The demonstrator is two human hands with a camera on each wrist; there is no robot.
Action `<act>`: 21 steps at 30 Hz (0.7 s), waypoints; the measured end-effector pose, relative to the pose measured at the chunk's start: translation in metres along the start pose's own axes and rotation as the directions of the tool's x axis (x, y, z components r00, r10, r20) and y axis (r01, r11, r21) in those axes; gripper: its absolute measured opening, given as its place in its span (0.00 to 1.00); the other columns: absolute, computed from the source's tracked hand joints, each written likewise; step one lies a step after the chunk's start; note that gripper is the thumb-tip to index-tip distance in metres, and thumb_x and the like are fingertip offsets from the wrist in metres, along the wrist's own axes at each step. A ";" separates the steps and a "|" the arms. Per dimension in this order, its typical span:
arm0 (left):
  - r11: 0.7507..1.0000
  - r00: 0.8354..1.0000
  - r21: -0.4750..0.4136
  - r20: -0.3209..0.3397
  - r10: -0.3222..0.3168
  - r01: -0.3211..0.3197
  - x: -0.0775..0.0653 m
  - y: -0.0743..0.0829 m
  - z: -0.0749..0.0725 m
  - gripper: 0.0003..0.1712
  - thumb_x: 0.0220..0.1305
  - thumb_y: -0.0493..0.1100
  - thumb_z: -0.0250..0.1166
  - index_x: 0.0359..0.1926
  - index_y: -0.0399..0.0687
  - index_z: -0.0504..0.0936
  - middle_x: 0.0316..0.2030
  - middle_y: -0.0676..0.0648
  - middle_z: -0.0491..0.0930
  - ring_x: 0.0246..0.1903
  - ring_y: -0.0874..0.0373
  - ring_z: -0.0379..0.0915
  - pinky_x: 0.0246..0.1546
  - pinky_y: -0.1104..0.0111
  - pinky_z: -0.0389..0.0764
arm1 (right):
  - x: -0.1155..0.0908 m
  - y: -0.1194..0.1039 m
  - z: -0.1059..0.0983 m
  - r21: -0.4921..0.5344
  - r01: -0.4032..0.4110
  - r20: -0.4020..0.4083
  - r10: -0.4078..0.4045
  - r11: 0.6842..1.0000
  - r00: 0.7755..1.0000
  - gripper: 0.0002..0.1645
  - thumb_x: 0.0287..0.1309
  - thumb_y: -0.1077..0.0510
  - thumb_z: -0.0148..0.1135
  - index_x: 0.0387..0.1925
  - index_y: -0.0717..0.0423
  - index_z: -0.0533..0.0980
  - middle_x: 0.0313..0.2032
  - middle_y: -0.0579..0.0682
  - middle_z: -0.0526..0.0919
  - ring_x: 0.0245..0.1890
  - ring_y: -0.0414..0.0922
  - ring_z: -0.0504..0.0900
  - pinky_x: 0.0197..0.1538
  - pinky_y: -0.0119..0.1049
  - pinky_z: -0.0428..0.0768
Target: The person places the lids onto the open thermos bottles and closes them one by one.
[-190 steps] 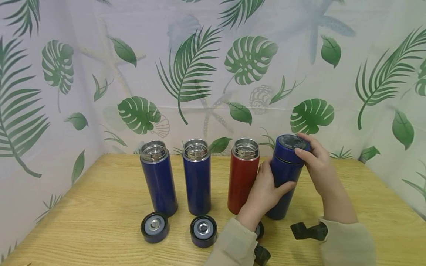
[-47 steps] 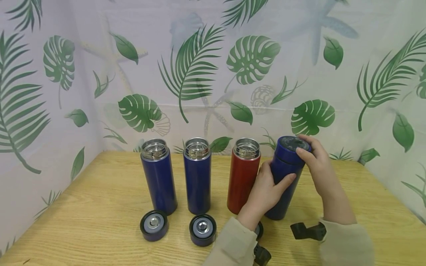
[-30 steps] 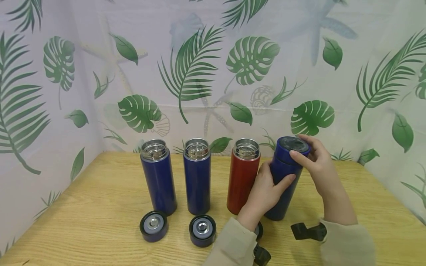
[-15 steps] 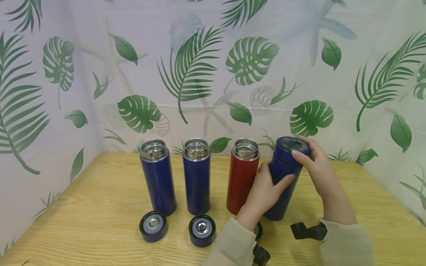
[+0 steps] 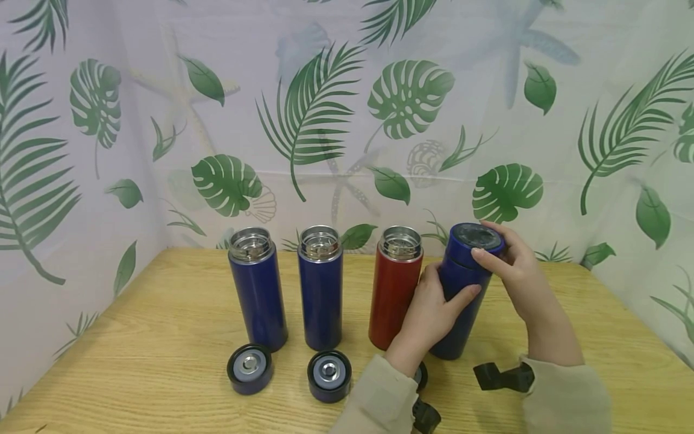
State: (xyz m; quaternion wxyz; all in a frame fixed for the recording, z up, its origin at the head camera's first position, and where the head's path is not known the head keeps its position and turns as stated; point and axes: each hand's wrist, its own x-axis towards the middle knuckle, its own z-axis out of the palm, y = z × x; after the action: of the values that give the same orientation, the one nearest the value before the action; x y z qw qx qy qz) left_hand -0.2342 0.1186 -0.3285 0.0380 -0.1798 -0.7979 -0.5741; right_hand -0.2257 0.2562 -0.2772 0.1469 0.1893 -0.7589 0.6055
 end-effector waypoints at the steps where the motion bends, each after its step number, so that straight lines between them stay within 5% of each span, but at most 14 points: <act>1: 1.000 1.000 0.001 -0.002 0.000 0.000 0.000 0.000 0.000 0.38 0.53 0.62 0.58 0.58 0.46 0.60 0.50 0.50 0.69 0.48 0.59 0.68 0.49 0.62 0.69 | 0.000 -0.001 0.001 -0.047 -0.021 -0.014 0.021 0.999 1.000 0.32 0.59 0.62 0.50 0.63 0.63 0.52 0.51 0.53 0.64 0.46 0.35 0.69 0.43 0.21 0.68; 5: 1.000 1.000 0.004 -0.005 0.001 -0.001 0.000 0.000 -0.001 0.37 0.53 0.61 0.59 0.58 0.47 0.61 0.50 0.50 0.69 0.48 0.59 0.68 0.49 0.63 0.69 | 0.002 -0.005 0.006 -0.176 -0.090 -0.069 0.078 0.980 0.995 0.35 0.58 0.58 0.54 0.63 0.64 0.51 0.53 0.58 0.63 0.45 0.35 0.68 0.42 0.21 0.69; 14: 1.000 1.000 0.009 0.001 -0.018 0.018 -0.001 0.002 -0.001 0.37 0.53 0.62 0.59 0.57 0.47 0.61 0.50 0.51 0.69 0.49 0.60 0.68 0.49 0.63 0.69 | 0.002 -0.005 0.010 -0.225 -0.113 -0.107 0.091 0.968 0.990 0.36 0.58 0.54 0.54 0.61 0.63 0.50 0.54 0.60 0.61 0.51 0.46 0.66 0.47 0.33 0.69; 18: 1.000 1.000 0.004 -0.004 -0.021 0.022 -0.001 0.003 -0.001 0.37 0.52 0.62 0.59 0.57 0.47 0.61 0.49 0.51 0.69 0.48 0.60 0.68 0.49 0.63 0.69 | 0.001 -0.002 0.006 -0.056 -0.024 -0.043 0.021 0.998 0.999 0.31 0.63 0.56 0.45 0.63 0.62 0.49 0.55 0.59 0.57 0.53 0.46 0.62 0.49 0.28 0.65; 21: 1.000 1.000 0.002 -0.003 -0.025 0.025 -0.001 0.003 -0.001 0.38 0.52 0.62 0.59 0.58 0.46 0.60 0.49 0.50 0.69 0.48 0.60 0.68 0.50 0.62 0.68 | 0.001 0.002 0.004 0.108 0.066 -0.004 -0.066 0.992 0.998 0.24 0.63 0.61 0.41 0.60 0.60 0.54 0.53 0.55 0.58 0.50 0.41 0.64 0.48 0.23 0.65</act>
State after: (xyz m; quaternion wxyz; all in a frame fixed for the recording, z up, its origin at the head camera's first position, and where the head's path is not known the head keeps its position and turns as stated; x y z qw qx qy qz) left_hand -0.2322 0.1179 -0.3257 0.0322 -0.1689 -0.8008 -0.5738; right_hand -0.2276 0.2524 -0.2791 0.1566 0.2221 -0.7182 0.6406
